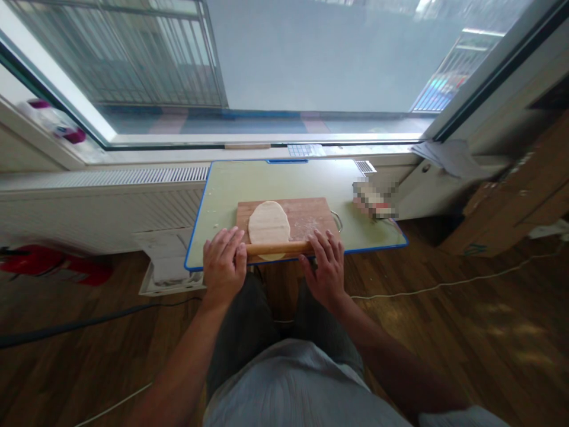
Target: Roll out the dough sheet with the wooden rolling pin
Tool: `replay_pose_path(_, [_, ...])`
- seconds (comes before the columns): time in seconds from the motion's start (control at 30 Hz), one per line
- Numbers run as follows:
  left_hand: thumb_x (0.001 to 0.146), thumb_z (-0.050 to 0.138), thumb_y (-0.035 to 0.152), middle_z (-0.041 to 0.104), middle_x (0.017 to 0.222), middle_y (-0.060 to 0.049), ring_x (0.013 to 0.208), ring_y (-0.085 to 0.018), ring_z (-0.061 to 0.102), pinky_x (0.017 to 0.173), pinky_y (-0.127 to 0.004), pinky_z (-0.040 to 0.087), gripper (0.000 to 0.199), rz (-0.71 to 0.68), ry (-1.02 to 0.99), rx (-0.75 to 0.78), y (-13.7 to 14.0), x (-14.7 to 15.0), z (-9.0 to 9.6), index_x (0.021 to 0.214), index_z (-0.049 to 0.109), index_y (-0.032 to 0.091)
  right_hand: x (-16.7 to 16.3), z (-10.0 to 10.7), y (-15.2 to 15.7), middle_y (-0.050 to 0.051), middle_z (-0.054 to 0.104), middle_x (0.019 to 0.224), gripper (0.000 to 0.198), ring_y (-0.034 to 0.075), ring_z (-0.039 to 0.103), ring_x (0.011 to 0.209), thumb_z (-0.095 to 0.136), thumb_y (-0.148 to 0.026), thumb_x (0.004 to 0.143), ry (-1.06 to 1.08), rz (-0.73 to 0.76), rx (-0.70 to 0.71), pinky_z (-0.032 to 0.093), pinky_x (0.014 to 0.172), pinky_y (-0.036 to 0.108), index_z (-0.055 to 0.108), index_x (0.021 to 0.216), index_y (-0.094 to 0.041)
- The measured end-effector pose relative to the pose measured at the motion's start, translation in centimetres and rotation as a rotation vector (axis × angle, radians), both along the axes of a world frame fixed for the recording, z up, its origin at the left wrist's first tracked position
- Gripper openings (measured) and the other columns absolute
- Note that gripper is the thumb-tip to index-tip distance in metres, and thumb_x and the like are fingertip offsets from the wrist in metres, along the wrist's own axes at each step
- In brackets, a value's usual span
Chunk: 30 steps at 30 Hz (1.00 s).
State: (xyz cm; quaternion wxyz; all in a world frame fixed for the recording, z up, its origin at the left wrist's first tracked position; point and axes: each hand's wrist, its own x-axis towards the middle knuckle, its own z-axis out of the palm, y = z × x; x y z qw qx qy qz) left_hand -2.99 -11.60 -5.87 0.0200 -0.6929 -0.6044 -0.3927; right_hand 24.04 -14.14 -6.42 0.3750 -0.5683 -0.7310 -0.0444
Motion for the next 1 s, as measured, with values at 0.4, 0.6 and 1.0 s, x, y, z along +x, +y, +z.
replay_pose_path(0.4, [0.109,0.046,0.035,0.071,0.149,-0.013,0.151,-0.027,0.056,0.131,-0.052,0.035,0.042,-0.005,0.005,0.064,-0.9,-0.1,-0.8,0.141,0.071,0.023,0.3,-0.4,-1.1,0.015,0.058,0.164,0.057,0.034,0.035,0.165,0.057,-0.037,0.108,-0.015,0.017,0.013,0.027,0.133,0.064,0.049,0.163,-0.022])
replay_pose_path(0.6, [0.11,0.041,0.04,0.07,0.152,-0.012,0.153,-0.029,0.053,0.13,-0.054,0.032,0.046,0.027,0.005,-0.062,-0.4,0.3,0.5,0.142,0.072,0.025,-0.1,0.7,-0.4,0.014,0.057,0.165,0.054,0.034,0.038,0.163,0.053,-0.044,0.11,-0.033,-0.033,-0.101,0.027,0.131,0.063,0.055,0.16,-0.022])
replay_pose_path(1.0, [0.111,0.038,0.04,0.069,0.153,-0.01,0.15,-0.034,0.054,0.127,-0.06,0.032,0.047,0.093,0.06,-0.142,1.9,0.8,2.3,0.137,0.074,0.025,-0.3,1.7,2.1,0.013,0.061,0.162,0.05,0.034,0.04,0.161,0.05,-0.047,0.113,-0.059,-0.068,-0.184,0.024,0.131,0.064,0.062,0.153,-0.02])
